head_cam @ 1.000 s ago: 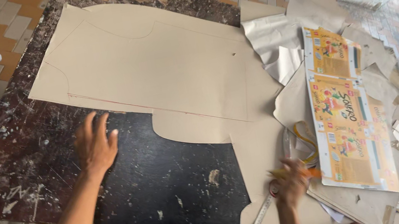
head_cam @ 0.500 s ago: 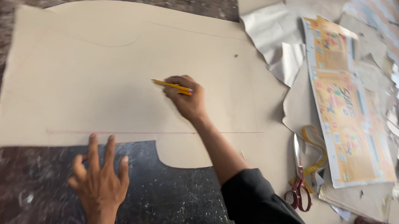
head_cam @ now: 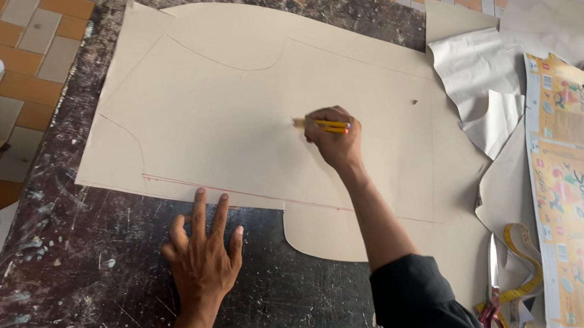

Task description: The person cuts printed cardboard packaging with scissors, then measures and marks a large cardboard sheet using a ruler, tape measure, and pencil. They cut along the marked lines and trace a pattern onto another sheet before cutting it out.

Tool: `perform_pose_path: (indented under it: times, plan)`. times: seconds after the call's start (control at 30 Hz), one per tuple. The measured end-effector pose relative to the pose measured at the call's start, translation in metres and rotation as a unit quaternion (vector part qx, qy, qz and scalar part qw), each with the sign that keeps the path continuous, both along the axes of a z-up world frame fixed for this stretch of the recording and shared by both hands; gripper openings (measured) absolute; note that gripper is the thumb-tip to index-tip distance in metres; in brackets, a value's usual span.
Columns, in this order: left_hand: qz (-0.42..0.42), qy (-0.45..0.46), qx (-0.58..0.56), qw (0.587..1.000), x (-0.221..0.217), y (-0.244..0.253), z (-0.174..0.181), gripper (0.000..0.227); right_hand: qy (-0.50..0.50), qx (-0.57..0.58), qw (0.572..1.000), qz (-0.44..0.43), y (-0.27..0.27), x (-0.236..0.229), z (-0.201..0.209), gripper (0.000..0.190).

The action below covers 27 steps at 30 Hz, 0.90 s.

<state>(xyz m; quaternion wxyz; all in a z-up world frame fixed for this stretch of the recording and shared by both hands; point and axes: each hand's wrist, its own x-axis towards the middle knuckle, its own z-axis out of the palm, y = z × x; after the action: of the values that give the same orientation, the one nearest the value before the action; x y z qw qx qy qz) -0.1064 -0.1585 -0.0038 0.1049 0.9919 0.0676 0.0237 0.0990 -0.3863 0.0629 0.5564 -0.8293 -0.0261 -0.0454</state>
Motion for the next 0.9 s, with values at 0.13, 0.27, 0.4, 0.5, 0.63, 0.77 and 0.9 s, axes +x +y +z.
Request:
perform_pose_path:
  times: [0.13,0.27,0.4,0.5,0.63,0.77,0.9]
  plan:
    - [-0.003,-0.012,-0.011,1.0,0.0,-0.001,0.002,0.064,0.021,0.013,1.0,-0.009,-0.002,0.006,0.0,0.014]
    - [-0.003,-0.018,-0.016,1.0,-0.001,0.0,0.002,0.063,-0.003,0.083,0.996,-0.021,0.001,0.007,-0.007,0.014]
    - [-0.003,-0.02,-0.018,1.0,0.002,0.001,0.001,0.064,-0.088,-0.022,0.995,-0.048,0.004,0.001,-0.006,0.013]
    - [0.0,-0.017,0.005,1.0,-0.003,0.004,0.0,0.065,-0.135,-0.066,0.987,-0.048,0.0,-0.016,-0.001,0.009]
    - [-0.002,-0.025,-0.005,1.0,0.002,0.001,0.003,0.063,-0.093,-0.027,0.989,-0.109,-0.051,-0.046,0.014,0.01]
    - [0.001,-0.069,-0.035,0.997,-0.005,0.002,-0.001,0.058,-0.188,-0.21,0.946,-0.161,-0.146,-0.108,0.019,0.017]
    - [-0.004,-0.15,-0.063,0.987,-0.016,-0.011,-0.006,0.05,-0.1,-0.279,0.943,-0.149,-0.261,-0.186,0.034,0.077]
